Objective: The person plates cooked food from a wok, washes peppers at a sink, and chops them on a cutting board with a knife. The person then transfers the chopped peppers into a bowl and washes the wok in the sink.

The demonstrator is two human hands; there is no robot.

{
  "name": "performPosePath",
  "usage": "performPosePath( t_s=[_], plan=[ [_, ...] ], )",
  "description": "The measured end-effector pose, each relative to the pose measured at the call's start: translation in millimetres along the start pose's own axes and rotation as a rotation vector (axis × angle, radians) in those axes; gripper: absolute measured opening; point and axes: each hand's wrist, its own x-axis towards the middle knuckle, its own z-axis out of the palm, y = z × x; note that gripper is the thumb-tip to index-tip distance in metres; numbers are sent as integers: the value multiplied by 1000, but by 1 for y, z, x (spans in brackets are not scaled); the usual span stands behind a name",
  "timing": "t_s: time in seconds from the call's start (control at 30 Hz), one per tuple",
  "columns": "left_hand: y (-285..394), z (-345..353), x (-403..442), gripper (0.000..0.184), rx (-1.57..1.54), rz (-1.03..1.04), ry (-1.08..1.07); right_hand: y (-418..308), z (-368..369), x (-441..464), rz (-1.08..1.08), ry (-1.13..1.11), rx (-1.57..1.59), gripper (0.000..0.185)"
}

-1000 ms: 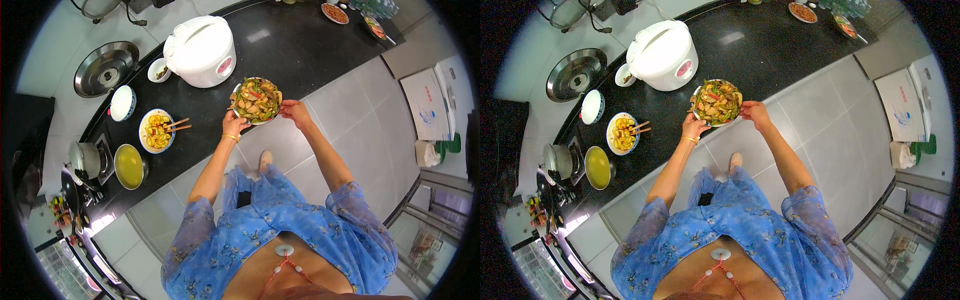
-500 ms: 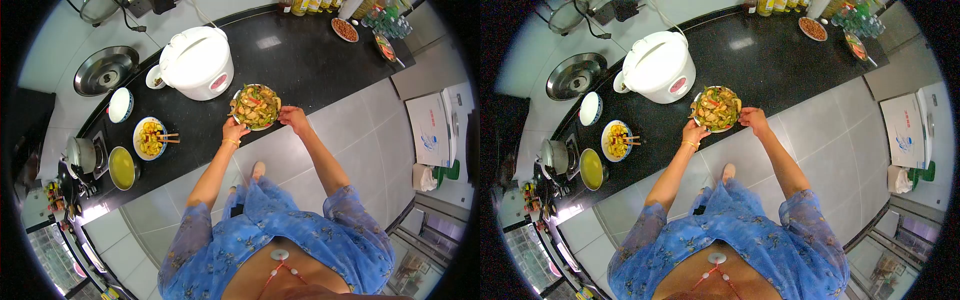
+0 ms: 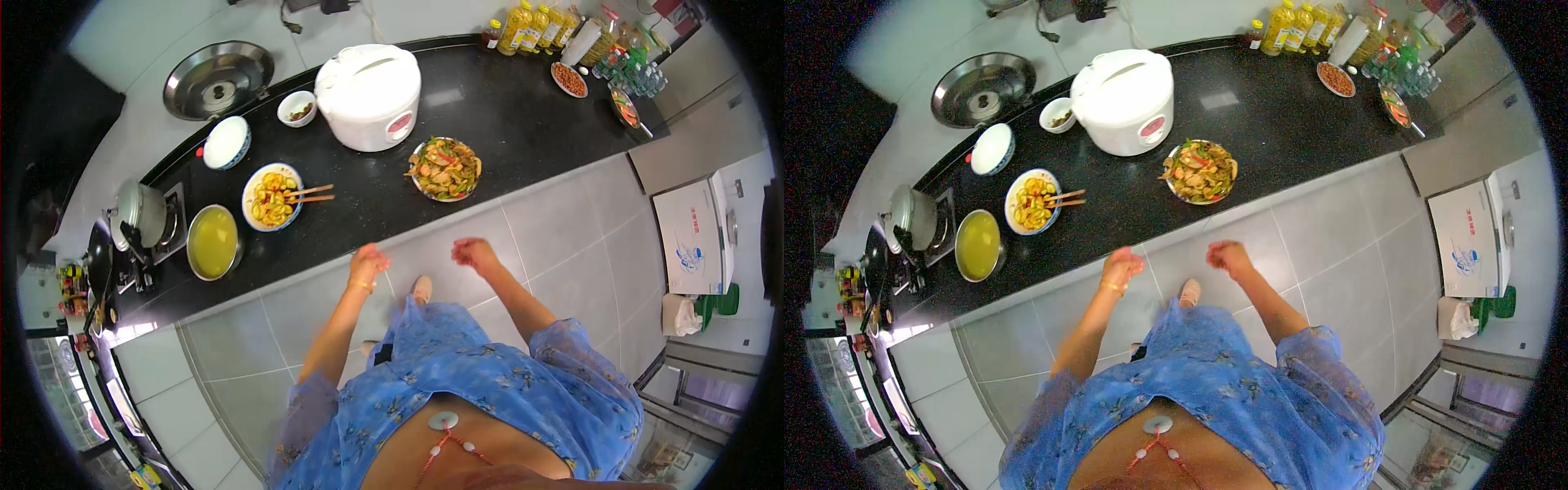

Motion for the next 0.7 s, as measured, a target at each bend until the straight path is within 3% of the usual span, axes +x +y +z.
performPosePath(
  t_s=[0.3, 0.47, 0.7],
  plan=[
    [-80, -247, -217, 44, -165, 10, 344, 136, 164, -101, 287, -340, -251, 21],
    [-109, -372, -352, 36, -352, 145, 712, 178, 297, -124, 336, -575, -468, 20],
    [-95, -455, -474, 35, -727, 368, 1047, 228, 481, -143, 415, -775, -786, 23]
  ],
)
